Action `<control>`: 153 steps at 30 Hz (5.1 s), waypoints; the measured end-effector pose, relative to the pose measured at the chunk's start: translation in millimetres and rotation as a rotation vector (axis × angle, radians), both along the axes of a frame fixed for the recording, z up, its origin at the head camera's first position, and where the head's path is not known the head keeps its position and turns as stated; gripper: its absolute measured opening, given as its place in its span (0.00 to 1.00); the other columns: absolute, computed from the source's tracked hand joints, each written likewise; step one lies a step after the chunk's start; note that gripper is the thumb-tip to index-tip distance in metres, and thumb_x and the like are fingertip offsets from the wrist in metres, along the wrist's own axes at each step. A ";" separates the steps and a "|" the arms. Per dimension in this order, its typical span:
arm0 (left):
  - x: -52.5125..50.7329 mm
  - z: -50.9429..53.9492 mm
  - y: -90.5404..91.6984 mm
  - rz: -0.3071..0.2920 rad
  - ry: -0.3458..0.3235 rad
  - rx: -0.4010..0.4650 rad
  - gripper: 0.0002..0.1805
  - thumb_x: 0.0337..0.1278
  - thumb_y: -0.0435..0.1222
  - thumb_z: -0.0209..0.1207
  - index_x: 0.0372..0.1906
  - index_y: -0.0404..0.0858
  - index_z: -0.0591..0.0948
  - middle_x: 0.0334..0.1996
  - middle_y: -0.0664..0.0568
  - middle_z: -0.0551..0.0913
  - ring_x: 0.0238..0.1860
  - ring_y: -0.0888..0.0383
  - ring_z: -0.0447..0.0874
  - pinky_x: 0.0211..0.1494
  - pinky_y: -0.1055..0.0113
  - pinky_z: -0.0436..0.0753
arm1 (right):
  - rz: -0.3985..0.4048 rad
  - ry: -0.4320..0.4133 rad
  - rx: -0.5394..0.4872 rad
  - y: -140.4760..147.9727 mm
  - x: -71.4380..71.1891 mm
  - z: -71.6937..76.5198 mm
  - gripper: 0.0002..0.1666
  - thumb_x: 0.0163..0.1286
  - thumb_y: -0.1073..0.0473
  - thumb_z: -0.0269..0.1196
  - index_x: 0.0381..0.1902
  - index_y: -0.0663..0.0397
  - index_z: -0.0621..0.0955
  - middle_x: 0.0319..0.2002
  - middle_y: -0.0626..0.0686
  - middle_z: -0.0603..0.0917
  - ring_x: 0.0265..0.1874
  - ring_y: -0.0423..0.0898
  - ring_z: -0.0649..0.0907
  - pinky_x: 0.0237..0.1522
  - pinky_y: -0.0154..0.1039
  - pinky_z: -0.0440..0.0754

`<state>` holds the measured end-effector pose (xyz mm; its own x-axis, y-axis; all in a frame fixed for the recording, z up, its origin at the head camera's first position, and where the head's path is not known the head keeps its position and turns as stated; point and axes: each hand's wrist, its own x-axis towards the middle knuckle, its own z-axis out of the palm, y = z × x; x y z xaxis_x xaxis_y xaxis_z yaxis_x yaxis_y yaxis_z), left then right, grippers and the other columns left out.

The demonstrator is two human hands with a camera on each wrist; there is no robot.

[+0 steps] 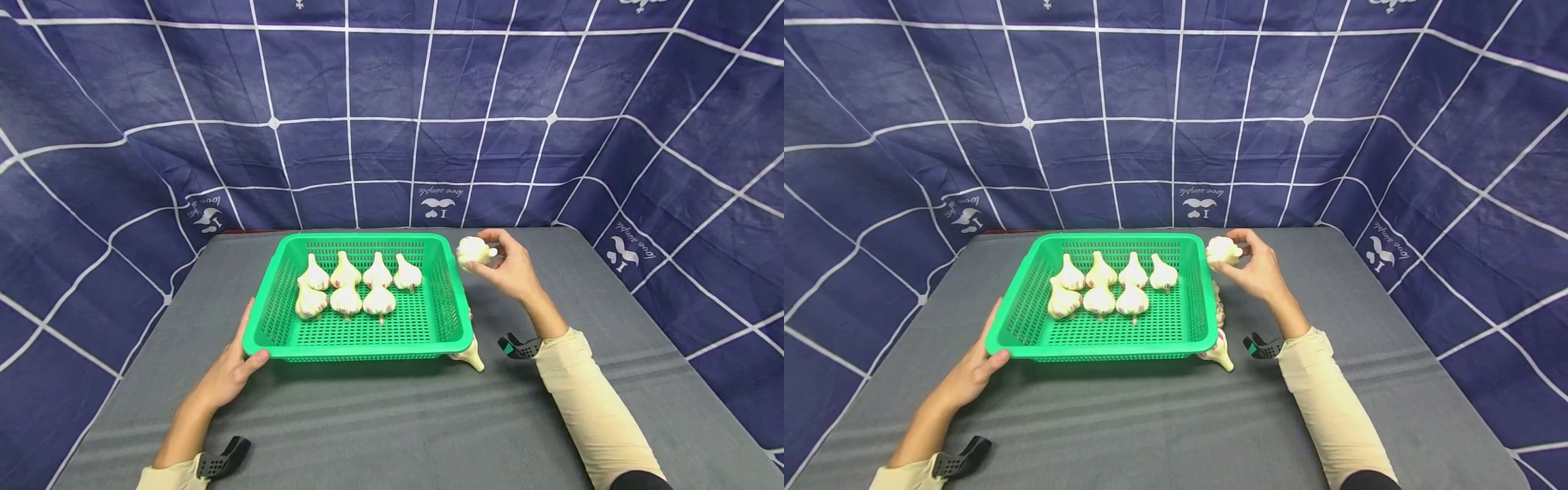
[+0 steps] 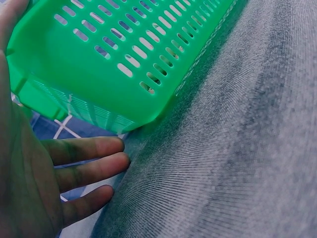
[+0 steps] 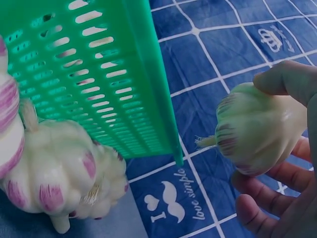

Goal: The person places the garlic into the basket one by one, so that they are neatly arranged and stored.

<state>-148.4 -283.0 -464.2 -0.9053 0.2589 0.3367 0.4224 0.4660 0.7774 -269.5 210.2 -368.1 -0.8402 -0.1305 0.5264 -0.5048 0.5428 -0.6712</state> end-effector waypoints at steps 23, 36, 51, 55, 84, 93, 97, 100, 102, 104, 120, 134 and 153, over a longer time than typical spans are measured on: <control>-1.1 2.0 0.1 -0.004 -0.003 -0.002 0.48 0.69 0.45 0.54 0.80 0.52 0.35 0.77 0.34 0.46 0.70 0.74 0.46 0.65 0.81 0.49 | 0.236 -0.210 -0.043 -16.5 -2.5 15.5 0.25 0.59 0.67 0.72 0.54 0.65 0.78 0.50 0.61 0.80 0.34 0.52 0.81 0.30 0.32 0.77; -0.8 2.5 0.3 -0.001 0.008 -0.007 0.48 0.68 0.44 0.55 0.80 0.54 0.36 0.76 0.32 0.47 0.69 0.75 0.47 0.64 0.82 0.49 | 0.253 -0.261 0.035 -26.6 -7.2 21.1 0.24 0.61 0.59 0.72 0.53 0.61 0.80 0.44 0.59 0.82 0.29 0.49 0.85 0.32 0.42 0.82; 0.5 1.0 0.3 0.007 0.000 -0.014 0.49 0.67 0.41 0.55 0.80 0.55 0.36 0.76 0.33 0.47 0.69 0.76 0.47 0.63 0.83 0.50 | 0.329 -0.270 0.130 -41.5 -19.8 22.1 0.19 0.62 0.57 0.72 0.47 0.60 0.83 0.41 0.57 0.84 0.28 0.52 0.85 0.28 0.35 0.78; 0.6 1.4 0.4 0.015 -0.002 -0.022 0.49 0.67 0.42 0.55 0.80 0.56 0.36 0.76 0.33 0.47 0.69 0.76 0.47 0.63 0.82 0.50 | 0.346 -0.269 0.158 -46.3 -22.6 20.9 0.18 0.62 0.57 0.72 0.47 0.60 0.83 0.39 0.55 0.84 0.27 0.51 0.85 0.28 0.35 0.77; 2.2 2.1 -0.5 0.012 -0.002 -0.019 0.49 0.67 0.43 0.55 0.80 0.55 0.36 0.76 0.32 0.49 0.69 0.76 0.48 0.63 0.82 0.50 | 0.489 -0.375 0.576 -82.3 -43.2 30.9 0.14 0.64 0.48 0.69 0.35 0.51 0.82 0.31 0.46 0.83 0.26 0.42 0.76 0.32 0.37 0.72; 1.9 3.8 -1.3 0.010 0.002 -0.018 0.49 0.67 0.43 0.56 0.80 0.55 0.36 0.76 0.33 0.48 0.69 0.75 0.48 0.63 0.82 0.51 | 0.493 -0.509 0.678 -96.3 -45.5 30.8 0.17 0.65 0.47 0.69 0.30 0.54 0.77 0.19 0.48 0.77 0.17 0.43 0.78 0.26 0.36 0.76; 2.6 3.1 -1.4 0.007 0.005 -0.016 0.49 0.68 0.43 0.55 0.80 0.55 0.36 0.76 0.34 0.47 0.69 0.75 0.47 0.63 0.83 0.50 | 0.489 -0.525 0.743 -104.3 -45.9 29.7 0.23 0.64 0.46 0.70 0.42 0.61 0.81 0.17 0.47 0.77 0.19 0.50 0.81 0.27 0.36 0.75; 3.1 2.5 -1.1 0.010 0.004 -0.019 0.49 0.68 0.43 0.56 0.80 0.55 0.36 0.76 0.33 0.48 0.69 0.75 0.48 0.63 0.83 0.50 | 0.495 -0.547 0.782 -108.9 -46.8 26.0 0.23 0.64 0.46 0.70 0.43 0.59 0.81 0.16 0.47 0.78 0.21 0.54 0.83 0.27 0.36 0.74; 3.2 2.3 -0.7 0.014 0.002 -0.023 0.49 0.67 0.43 0.56 0.80 0.55 0.36 0.76 0.33 0.48 0.69 0.75 0.48 0.63 0.83 0.51 | 0.493 -0.560 0.801 -111.3 -47.3 23.9 0.19 0.64 0.46 0.70 0.38 0.56 0.81 0.16 0.48 0.79 0.22 0.56 0.83 0.27 0.35 0.74; 3.0 2.4 -0.5 0.018 0.001 -0.026 0.49 0.67 0.43 0.56 0.80 0.56 0.36 0.76 0.33 0.50 0.68 0.75 0.49 0.62 0.83 0.51 | 0.488 -0.573 0.805 -112.7 -47.8 21.4 0.18 0.63 0.46 0.70 0.35 0.53 0.79 0.16 0.49 0.80 0.24 0.58 0.84 0.27 0.35 0.74; 2.1 3.2 0.1 0.021 -0.011 -0.034 0.49 0.67 0.43 0.56 0.80 0.55 0.36 0.74 0.31 0.54 0.68 0.72 0.53 0.62 0.83 0.52 | 0.431 -0.590 0.919 -118.2 -45.7 14.0 0.19 0.62 0.45 0.71 0.36 0.54 0.80 0.21 0.47 0.77 0.18 0.40 0.75 0.27 0.35 0.72; 2.0 3.9 0.1 0.013 -0.005 -0.028 0.49 0.67 0.43 0.56 0.80 0.52 0.36 0.74 0.30 0.54 0.67 0.73 0.53 0.62 0.83 0.52 | 0.386 -0.516 0.946 -117.5 -43.1 14.3 0.26 0.62 0.44 0.70 0.48 0.58 0.81 0.30 0.49 0.76 0.29 0.44 0.72 0.30 0.37 0.69; 1.6 2.5 -1.4 0.019 -0.006 -0.032 0.49 0.67 0.43 0.56 0.80 0.55 0.36 0.74 0.30 0.54 0.67 0.75 0.52 0.62 0.83 0.52 | 0.410 -0.613 0.765 -101.7 -35.4 29.0 0.51 0.66 0.45 0.67 0.77 0.58 0.56 0.33 0.54 0.87 0.34 0.51 0.86 0.43 0.44 0.78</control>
<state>-146.7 -284.4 -461.7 -0.9122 0.2526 0.3227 0.4086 0.4985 0.7646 -305.0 108.5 -339.1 -0.7507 -0.5814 -0.3139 -0.4365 0.7930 -0.4250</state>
